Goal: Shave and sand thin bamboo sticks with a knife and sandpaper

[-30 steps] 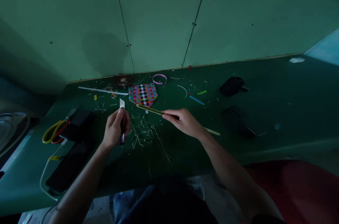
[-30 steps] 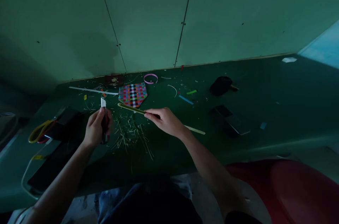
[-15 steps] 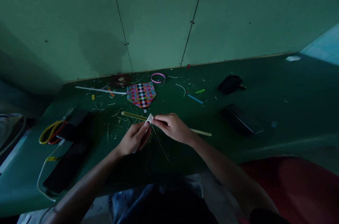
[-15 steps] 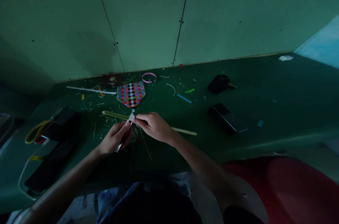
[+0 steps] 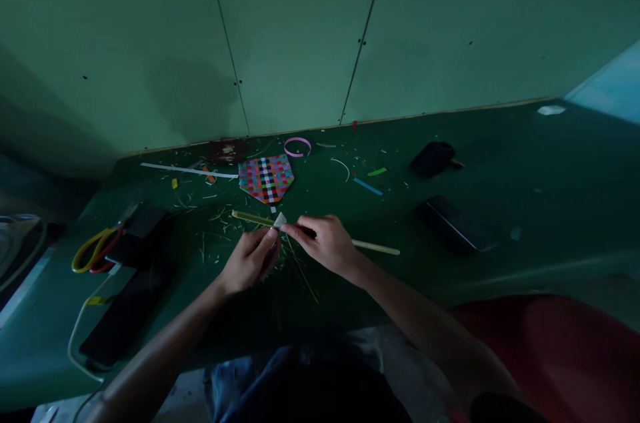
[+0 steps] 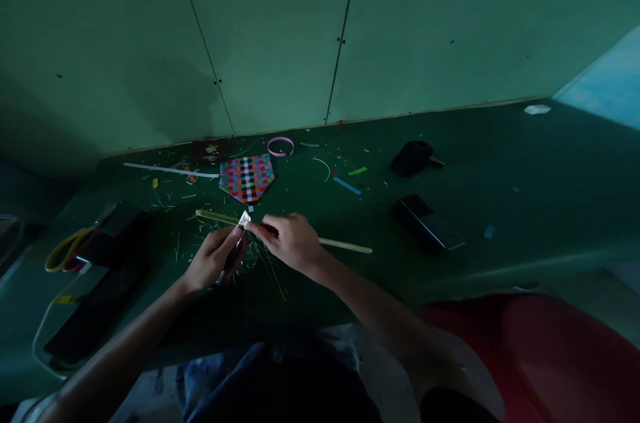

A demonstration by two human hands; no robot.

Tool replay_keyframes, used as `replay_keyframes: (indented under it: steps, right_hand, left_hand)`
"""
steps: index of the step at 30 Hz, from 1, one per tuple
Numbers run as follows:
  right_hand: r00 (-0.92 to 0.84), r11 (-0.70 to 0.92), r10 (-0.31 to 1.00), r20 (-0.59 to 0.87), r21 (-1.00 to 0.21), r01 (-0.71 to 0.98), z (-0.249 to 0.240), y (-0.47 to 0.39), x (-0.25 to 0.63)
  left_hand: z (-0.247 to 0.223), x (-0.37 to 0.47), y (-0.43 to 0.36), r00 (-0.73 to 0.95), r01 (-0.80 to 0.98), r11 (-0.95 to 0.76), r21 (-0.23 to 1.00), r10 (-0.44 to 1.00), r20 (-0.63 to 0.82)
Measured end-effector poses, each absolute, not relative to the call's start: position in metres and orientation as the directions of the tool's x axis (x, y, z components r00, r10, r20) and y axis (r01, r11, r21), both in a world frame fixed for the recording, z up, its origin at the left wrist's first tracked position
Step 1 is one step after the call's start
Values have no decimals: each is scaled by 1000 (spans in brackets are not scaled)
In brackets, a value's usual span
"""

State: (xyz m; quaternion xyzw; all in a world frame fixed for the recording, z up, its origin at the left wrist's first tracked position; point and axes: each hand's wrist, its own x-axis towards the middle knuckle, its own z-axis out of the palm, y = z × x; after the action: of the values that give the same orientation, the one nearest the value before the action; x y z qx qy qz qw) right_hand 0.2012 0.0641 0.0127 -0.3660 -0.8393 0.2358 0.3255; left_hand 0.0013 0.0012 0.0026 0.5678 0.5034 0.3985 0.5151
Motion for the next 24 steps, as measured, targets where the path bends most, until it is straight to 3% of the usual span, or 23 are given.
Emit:
replay_keyframes:
  steps: [6,12,14,19,24]
  right_hand:
    - [-491,623,777,393,-587,516,9,66,204]
    - [-436,575,812,388,-661,482,14,78,225]
    - [-436,568,816,381,-672,475,16,81,229]
    - [-505,572,799,327,-672,470,18,81,224]
    - [-646,604,705,294,-726,328,21,74,215]
  left_hand:
    - [8,-5,1,171,131,13,991,985,-36]
    - [16,-44,15,-145,-35,-53,998,988,47]
    - [18,-49,17,-169,-46,-70,997,984,61]
    - [13,-25,7,49,15,-22,1000,999,22]
    - [4,5,-1,205,117,36,993,977,-59]
